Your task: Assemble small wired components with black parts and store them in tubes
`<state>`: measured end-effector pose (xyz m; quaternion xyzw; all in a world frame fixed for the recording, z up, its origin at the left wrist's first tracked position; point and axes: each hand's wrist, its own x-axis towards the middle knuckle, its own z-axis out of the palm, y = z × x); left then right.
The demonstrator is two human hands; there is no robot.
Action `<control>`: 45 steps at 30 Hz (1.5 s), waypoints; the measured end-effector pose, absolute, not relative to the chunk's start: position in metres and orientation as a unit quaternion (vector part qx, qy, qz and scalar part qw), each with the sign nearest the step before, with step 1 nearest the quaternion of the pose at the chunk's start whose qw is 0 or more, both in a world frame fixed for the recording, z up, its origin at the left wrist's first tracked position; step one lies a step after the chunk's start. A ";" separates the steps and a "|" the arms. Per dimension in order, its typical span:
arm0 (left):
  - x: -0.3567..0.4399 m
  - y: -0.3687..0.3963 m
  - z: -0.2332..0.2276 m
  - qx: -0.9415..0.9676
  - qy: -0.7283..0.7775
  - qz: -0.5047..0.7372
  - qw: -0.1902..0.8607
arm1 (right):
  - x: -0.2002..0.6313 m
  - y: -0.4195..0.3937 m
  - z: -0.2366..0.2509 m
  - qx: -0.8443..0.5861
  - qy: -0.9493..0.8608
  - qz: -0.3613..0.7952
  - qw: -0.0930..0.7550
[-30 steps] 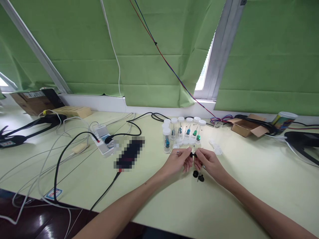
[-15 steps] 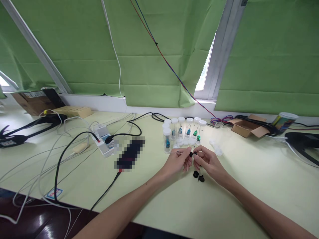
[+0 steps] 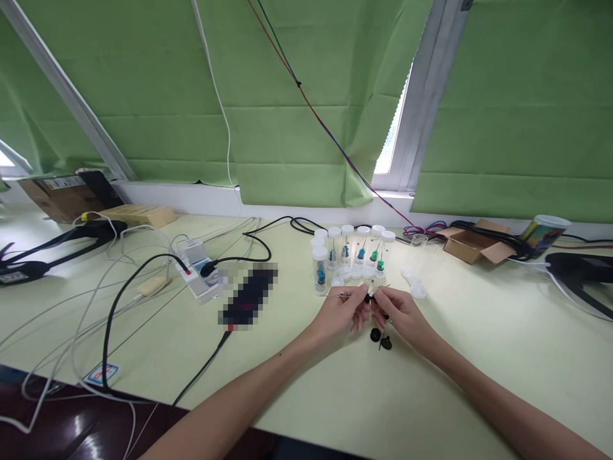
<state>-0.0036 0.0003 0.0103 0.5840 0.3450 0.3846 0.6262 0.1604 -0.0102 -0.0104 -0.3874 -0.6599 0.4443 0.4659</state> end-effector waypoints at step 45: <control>-0.004 0.004 0.007 0.571 0.391 0.392 0.606 | 0.162 -0.012 -0.013 -0.382 -0.650 0.444 0.484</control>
